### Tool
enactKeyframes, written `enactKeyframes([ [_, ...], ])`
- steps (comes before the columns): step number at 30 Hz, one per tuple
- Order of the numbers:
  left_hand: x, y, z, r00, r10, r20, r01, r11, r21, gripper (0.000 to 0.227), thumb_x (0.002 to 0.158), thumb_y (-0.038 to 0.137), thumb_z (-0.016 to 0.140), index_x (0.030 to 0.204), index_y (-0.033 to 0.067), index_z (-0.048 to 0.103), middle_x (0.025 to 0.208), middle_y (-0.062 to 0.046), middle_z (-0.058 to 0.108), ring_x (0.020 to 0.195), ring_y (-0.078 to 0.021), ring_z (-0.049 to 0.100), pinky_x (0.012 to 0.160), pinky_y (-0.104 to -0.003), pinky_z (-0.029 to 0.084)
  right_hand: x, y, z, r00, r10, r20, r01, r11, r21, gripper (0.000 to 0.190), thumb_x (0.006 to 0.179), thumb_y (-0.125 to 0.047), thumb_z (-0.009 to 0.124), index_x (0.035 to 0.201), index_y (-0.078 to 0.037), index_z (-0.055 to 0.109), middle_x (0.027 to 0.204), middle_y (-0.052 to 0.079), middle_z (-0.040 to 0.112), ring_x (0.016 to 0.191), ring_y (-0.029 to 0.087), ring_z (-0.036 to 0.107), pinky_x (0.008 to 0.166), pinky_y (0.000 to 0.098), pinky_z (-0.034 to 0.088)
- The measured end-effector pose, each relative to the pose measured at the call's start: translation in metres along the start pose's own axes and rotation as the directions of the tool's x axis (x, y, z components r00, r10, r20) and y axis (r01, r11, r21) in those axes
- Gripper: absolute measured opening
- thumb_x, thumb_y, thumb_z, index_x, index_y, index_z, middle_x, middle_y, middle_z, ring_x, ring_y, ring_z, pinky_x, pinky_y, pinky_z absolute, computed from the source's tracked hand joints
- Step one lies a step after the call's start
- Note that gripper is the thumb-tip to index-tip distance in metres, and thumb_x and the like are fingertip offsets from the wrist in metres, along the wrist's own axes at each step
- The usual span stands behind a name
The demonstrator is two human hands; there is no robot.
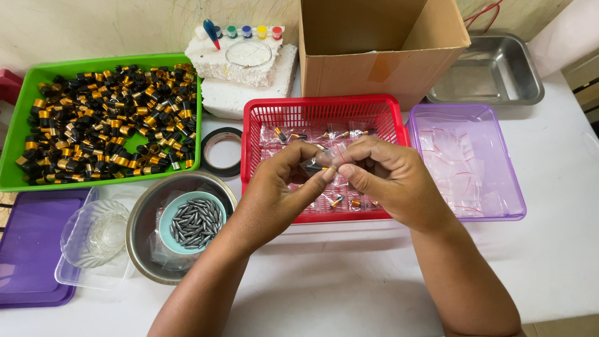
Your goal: The person picks up small components from a tray and places each into a plastic bag before putting the bags into a basket.
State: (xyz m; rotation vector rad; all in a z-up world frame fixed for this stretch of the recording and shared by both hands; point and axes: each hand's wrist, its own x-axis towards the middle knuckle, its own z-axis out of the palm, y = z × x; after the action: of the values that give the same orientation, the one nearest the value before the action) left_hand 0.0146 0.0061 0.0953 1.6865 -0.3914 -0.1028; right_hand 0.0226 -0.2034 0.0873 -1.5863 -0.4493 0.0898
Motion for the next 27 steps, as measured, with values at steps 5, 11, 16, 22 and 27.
enactKeyframes([
  [5,0.0007,0.0000,-0.0012,1.000,0.028,0.000,-0.028,0.999,0.022,0.013,0.097,0.022,0.068,0.105,0.0121,0.064,0.094,0.004,0.065,0.086,-0.0049,0.059,0.077,-0.022,0.051,-0.0002,-0.0014,-0.0006,0.999,0.031,-0.030,-0.033,0.998,-0.057,0.006,0.097,-0.007,0.067,0.102,-0.004,0.068,0.085,0.004,0.058,0.058,0.009,0.054,0.050,0.0208,0.045],
  [11,0.0030,-0.0041,0.0017,0.990,0.123,-0.072,-0.127,0.990,-0.054,0.010,0.097,0.018,0.068,0.100,0.0106,0.062,0.095,-0.001,0.067,0.089,-0.0094,0.065,0.083,-0.026,0.058,0.0005,-0.0061,0.0051,0.999,-0.021,0.049,0.029,0.987,-0.156,0.013,0.098,-0.009,0.067,0.109,-0.007,0.073,0.086,0.001,0.062,0.074,0.010,0.054,0.065,0.0237,0.045],
  [16,0.0016,-0.0027,-0.0005,0.985,0.124,-0.120,-0.131,0.990,-0.056,0.008,0.099,0.018,0.067,0.100,0.0107,0.064,0.095,0.000,0.067,0.091,-0.0082,0.064,0.085,-0.024,0.056,0.0013,-0.0054,0.0053,0.995,0.086,-0.052,-0.092,0.988,-0.125,0.019,0.095,-0.008,0.068,0.112,-0.008,0.062,0.095,0.002,0.067,0.078,0.007,0.062,0.065,0.0209,0.053],
  [22,0.0010,-0.0036,0.0006,0.986,0.111,-0.128,-0.118,0.992,-0.054,0.009,0.099,0.018,0.067,0.103,0.0108,0.063,0.096,0.000,0.068,0.093,-0.0086,0.065,0.085,-0.024,0.055,0.0029,-0.0056,0.0047,0.992,0.120,-0.049,-0.124,0.988,-0.090,0.005,0.096,-0.011,0.066,0.100,-0.008,0.064,0.074,0.000,0.055,0.059,0.007,0.052,0.052,0.0213,0.044],
  [27,0.0013,-0.0036,0.0006,0.988,0.105,-0.114,-0.111,0.993,-0.047,0.008,0.100,0.018,0.066,0.102,0.0114,0.063,0.098,0.000,0.070,0.091,-0.0081,0.066,0.082,-0.024,0.053,0.0031,-0.0031,0.0052,0.988,0.139,-0.060,-0.144,0.986,-0.081,0.001,0.097,-0.008,0.064,0.098,-0.008,0.063,0.071,0.000,0.053,0.057,0.007,0.050,0.049,0.0214,0.041],
])
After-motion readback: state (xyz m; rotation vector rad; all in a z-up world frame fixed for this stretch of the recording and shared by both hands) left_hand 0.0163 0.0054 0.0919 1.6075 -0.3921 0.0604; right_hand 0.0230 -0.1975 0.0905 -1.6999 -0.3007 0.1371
